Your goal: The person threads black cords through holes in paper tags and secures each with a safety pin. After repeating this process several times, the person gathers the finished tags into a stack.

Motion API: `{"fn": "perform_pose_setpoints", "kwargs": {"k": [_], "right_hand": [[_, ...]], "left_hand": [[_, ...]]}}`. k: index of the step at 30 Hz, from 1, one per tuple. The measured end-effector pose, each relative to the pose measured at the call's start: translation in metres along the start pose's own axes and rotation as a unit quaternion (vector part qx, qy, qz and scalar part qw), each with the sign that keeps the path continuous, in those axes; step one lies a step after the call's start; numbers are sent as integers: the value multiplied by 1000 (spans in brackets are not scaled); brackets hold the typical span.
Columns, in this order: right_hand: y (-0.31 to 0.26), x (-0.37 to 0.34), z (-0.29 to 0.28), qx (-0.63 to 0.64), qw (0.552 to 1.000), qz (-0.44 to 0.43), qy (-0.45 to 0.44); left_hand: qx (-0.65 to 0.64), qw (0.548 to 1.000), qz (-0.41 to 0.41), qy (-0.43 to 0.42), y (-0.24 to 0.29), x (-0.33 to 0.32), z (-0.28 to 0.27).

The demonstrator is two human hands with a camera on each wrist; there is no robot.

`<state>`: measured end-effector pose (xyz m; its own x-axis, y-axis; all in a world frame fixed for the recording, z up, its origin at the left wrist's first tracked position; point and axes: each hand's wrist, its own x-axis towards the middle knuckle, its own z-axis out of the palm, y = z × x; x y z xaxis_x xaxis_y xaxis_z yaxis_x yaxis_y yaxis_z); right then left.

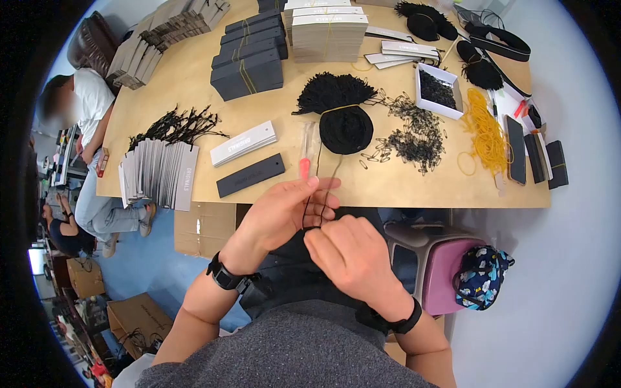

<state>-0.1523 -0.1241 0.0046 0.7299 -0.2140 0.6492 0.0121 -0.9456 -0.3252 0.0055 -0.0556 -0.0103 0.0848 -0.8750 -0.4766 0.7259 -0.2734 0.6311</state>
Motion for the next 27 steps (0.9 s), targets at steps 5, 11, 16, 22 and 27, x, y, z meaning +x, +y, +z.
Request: {"fn": "perform_pose_setpoints", "kwargs": {"k": [5, 11, 16, 22, 27], "right_hand": [[-14, -21, -1, 75, 990, -16, -118], [-4, -14, -3, 122, 988, 77, -57], [13, 1, -18, 172, 937, 302, -24], [13, 1, -17, 231, 940, 246, -51], [3, 8, -23, 235, 946, 190, -120]], "left_hand": [[-33, 999, 20, 3, 1, 3, -8], [20, 998, 60, 8, -2, -12, -11], [106, 989, 92, 54, -8, -27, -4], [133, 982, 118, 64, -14, -34, -11], [150, 972, 158, 84, -14, -37, -5]]}}
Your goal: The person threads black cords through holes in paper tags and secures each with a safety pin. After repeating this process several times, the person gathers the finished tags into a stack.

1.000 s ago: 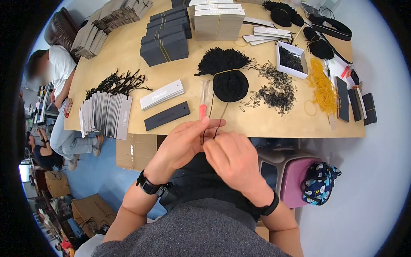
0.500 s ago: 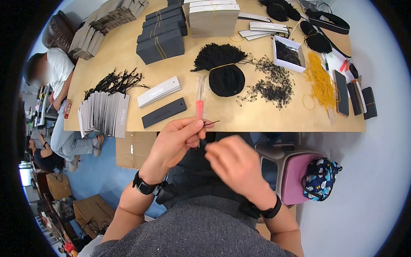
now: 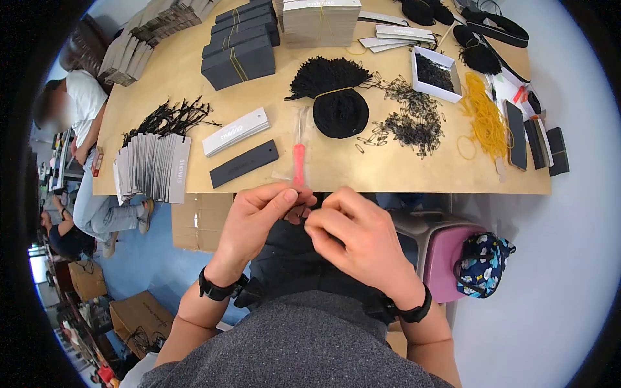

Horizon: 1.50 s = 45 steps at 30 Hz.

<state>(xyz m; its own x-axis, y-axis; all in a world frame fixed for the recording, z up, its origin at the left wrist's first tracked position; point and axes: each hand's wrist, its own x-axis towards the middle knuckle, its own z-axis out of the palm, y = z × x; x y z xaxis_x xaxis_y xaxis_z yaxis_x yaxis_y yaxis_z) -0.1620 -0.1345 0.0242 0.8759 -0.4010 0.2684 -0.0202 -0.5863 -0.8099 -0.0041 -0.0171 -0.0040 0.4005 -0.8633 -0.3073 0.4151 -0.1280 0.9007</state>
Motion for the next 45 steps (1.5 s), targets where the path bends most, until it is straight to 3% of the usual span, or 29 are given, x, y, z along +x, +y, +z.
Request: {"fn": "perform_pose_setpoints", "kwargs": {"k": [3, 7, 9, 12, 15, 18, 21, 23, 25, 28, 29, 33, 35, 37, 38, 40, 41, 42, 43, 44, 45], "right_hand": [[11, 4, 7, -144, 986, -37, 82], [9, 5, 10, -162, 983, -17, 84], [5, 6, 11, -110, 988, 25, 110], [5, 8, 11, -83, 991, 14, 103], [11, 3, 14, -82, 991, -2, 109], [13, 2, 14, -48, 992, 7, 120], [7, 4, 5, -5, 995, 47, 88], [10, 4, 0, 22, 996, 63, 60], [16, 7, -5, 48, 995, 79, 33], [39, 14, -6, -146, 972, 108, 148], [50, 17, -8, -201, 960, 111, 159], [79, 26, -12, -306, 936, 74, 159], [77, 31, -12, -330, 930, 72, 147], [76, 31, -11, -354, 923, 72, 135], [75, 31, -10, -342, 926, 80, 141], [70, 30, -8, -329, 929, 85, 147], [59, 26, -6, -166, 966, 138, 141], [48, 22, -4, 3, 973, 189, 130], [36, 18, -4, 166, 943, 275, 86], [30, 17, -3, 167, 943, 276, 86], [25, 16, -2, 274, 916, 288, 49]], "left_hand": [[46, 998, -4, -36, -1, -3, 2], [112, 992, 43, -35, 2, -6, 8], [127, 990, 51, -23, 2, -6, 8], [131, 988, 68, -47, 1, -6, 3], [160, 985, 36, -55, 5, -8, 4], [99, 995, -18, -23, 7, -12, 13], [81, 996, 41, 5, 1, -12, 12], [245, 963, 115, -3, 0, -9, 3], [258, 957, 133, 3, 2, -8, 3], [258, 946, 194, 16, -2, -3, 2], [246, 939, 238, 23, -4, -2, 1], [253, 935, 248, 27, -3, -1, -1], [183, 974, 130, 29, 2, -4, 0], [110, 990, 87, 30, 6, -6, 3], [36, 998, 44, 30, 7, -5, 4], [11, 999, 44, 24, 5, -2, 2], [-14, 999, 42, 20, 4, -1, 0], [-14, 999, 41, 23, 4, -1, -1], [-20, 999, 37, 18, 5, 0, -1], [-26, 999, 33, 11, 5, 1, -1], [-25, 999, 32, 11, 4, 1, -2]]}}
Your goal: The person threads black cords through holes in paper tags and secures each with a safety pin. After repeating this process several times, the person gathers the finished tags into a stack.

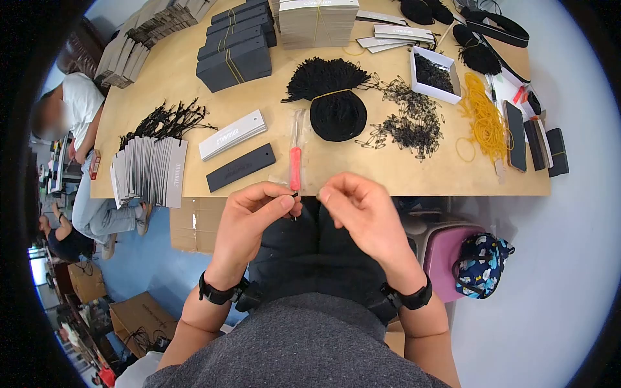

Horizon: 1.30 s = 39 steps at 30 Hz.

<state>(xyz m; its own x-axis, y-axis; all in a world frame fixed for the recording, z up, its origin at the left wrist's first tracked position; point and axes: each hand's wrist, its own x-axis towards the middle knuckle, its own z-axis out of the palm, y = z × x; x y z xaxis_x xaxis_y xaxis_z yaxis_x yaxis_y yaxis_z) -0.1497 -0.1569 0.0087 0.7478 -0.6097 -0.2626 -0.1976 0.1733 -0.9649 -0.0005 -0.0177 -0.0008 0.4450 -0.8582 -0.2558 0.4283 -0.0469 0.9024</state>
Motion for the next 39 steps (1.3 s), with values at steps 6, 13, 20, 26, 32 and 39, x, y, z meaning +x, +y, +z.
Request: {"fn": "perform_pose_setpoints", "kwargs": {"k": [6, 13, 20, 26, 32, 39], "right_hand": [[3, -1, 9, 171, 979, 65, -92], [10, 1, 17, 192, 973, 94, -85], [-4, -8, 24, -203, 950, -225, 80], [0, 1, 15, -367, 846, -386, 39], [-10, 1, 10, -373, 829, -413, 56], [-2, 0, 20, -426, 794, -428, 74]], "left_hand": [[3, 1000, 4, 1, -4, -1, -1], [9, 1000, 21, -1, -9, -1, -4], [16, 1000, 7, -9, -6, -2, -5], [24, 999, -15, -36, -6, -4, -9], [-23, 997, -58, -37, -13, -7, -22], [-309, 939, -130, -81, -15, -15, -11]]}}
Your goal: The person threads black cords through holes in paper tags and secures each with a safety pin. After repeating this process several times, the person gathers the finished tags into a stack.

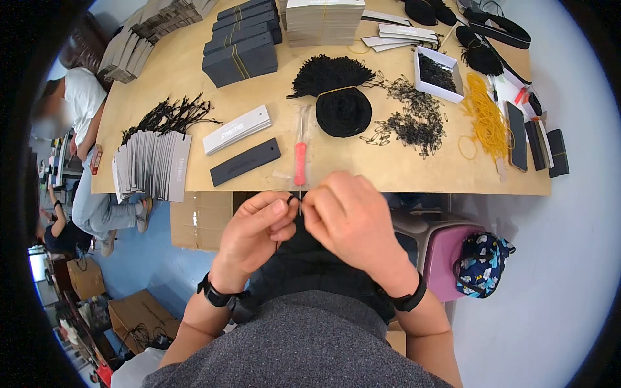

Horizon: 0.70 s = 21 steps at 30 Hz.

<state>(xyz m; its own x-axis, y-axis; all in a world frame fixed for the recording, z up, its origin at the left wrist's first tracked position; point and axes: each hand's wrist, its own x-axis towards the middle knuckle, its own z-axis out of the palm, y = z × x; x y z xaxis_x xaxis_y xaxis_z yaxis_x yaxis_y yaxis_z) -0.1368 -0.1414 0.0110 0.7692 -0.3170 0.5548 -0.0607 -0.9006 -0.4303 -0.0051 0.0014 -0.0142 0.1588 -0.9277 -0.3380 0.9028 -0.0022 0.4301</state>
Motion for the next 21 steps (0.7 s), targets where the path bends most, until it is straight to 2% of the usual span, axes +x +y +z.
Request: {"fn": "perform_pose_setpoints", "kwargs": {"k": [1, 2, 3, 4, 5, 6, 7, 9, 10, 12, 13, 15, 16, 18, 19, 21], "right_hand": [[-5, -2, 1, 36, 999, 22, -14], [-10, -4, 2, 72, 996, 43, -28], [-13, -7, 2, 109, 990, 86, -22], [-14, -7, 0, 107, 990, 87, -21], [-15, -7, -4, 168, 972, 160, -38], [-16, -7, -6, 227, 944, 232, -54], [-16, -8, -8, 227, 944, 233, -53], [-14, -8, -11, 285, 909, 286, -99], [-14, -5, -13, 286, 909, 285, -100], [-15, 0, -17, 238, 946, 213, -58], [-14, -1, -16, 239, 946, 213, -59], [-10, -4, -13, 243, 954, 163, -70], [-8, -5, -15, 243, 954, 163, -69], [-4, -7, -19, 225, 956, 146, -116], [-5, -7, -18, 225, 956, 147, -116], [-7, -6, -17, 184, 976, 107, -57]], "left_hand": [[105, 990, 83, 33, -4, 3, 1], [208, 962, 164, 65, -7, 6, 1], [385, 880, 265, 84, -8, 12, 1], [385, 881, 264, 82, -6, 10, 4], [517, 791, 317, 73, -1, 6, 7], [635, 679, 362, 61, 1, 4, 10], [635, 679, 362, 61, 1, 5, 10], [691, 577, 434, 40, 2, 5, 10], [691, 576, 434, 41, 4, 4, 12], [619, 707, 338, 49, 8, 1, 18], [619, 708, 338, 50, 8, 2, 15], [442, 863, 242, -3, 6, 6, 5], [443, 863, 243, -3, 7, 4, 7], [340, 933, 104, 44, 9, -1, 12], [341, 933, 103, 44, 8, 0, 13], [328, 931, 157, 35, 7, 3, 15]]}}
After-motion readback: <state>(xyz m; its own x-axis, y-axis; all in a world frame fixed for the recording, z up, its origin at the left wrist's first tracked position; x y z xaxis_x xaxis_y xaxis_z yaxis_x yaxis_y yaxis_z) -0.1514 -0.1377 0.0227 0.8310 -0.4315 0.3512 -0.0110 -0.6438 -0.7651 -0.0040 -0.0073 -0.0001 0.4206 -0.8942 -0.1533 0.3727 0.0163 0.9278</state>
